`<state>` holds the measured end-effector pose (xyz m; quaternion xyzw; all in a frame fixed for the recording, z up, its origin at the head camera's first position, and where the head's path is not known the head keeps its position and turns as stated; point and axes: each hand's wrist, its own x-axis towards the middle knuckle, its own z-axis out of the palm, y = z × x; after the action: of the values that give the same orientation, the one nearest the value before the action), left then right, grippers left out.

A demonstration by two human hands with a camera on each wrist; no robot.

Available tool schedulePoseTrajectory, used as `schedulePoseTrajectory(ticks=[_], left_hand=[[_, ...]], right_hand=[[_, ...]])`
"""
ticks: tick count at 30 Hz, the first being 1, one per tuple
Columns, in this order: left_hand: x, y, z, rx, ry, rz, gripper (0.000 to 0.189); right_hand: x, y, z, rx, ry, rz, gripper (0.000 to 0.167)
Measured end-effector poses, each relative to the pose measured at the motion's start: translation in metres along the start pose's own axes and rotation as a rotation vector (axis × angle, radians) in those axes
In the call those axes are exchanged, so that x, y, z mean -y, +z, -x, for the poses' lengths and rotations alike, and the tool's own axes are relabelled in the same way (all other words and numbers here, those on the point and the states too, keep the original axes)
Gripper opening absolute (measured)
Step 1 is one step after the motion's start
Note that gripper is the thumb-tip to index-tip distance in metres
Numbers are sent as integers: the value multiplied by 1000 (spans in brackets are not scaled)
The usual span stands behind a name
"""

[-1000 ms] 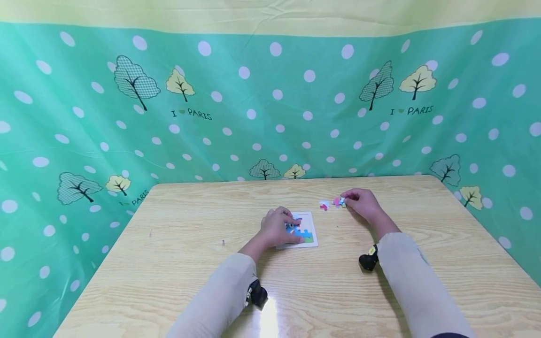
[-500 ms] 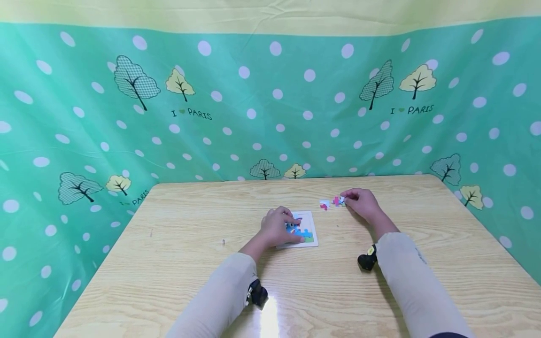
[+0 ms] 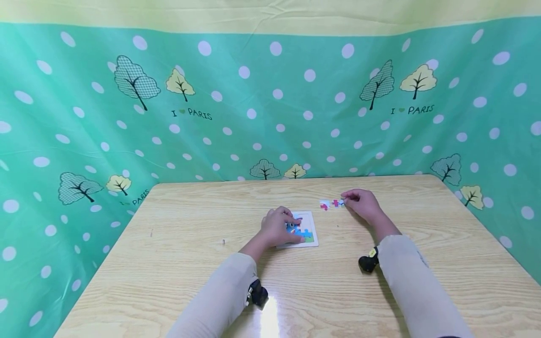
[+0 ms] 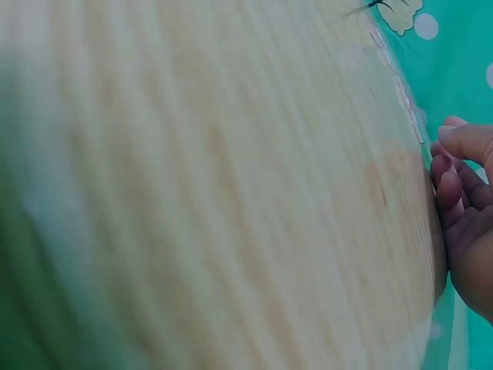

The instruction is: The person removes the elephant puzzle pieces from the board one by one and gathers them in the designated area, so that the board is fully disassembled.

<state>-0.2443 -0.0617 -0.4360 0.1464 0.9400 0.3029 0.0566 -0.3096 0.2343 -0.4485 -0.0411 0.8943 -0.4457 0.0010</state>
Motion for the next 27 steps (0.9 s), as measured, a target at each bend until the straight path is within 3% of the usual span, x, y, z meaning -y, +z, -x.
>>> schedulePoseTrajectory(ticks=[9,17,27], left_hand=[[0,0,-1,-1,4,0,52],[0,1,0,-1,4,14,52],[0,1,0,-3,1,8,51]], right_hand=[[4,-2,6,-35,-7,-95,27],[9,-5,13,-60,3,-111,26],[18,-8,21,-52,-79,-133,28]])
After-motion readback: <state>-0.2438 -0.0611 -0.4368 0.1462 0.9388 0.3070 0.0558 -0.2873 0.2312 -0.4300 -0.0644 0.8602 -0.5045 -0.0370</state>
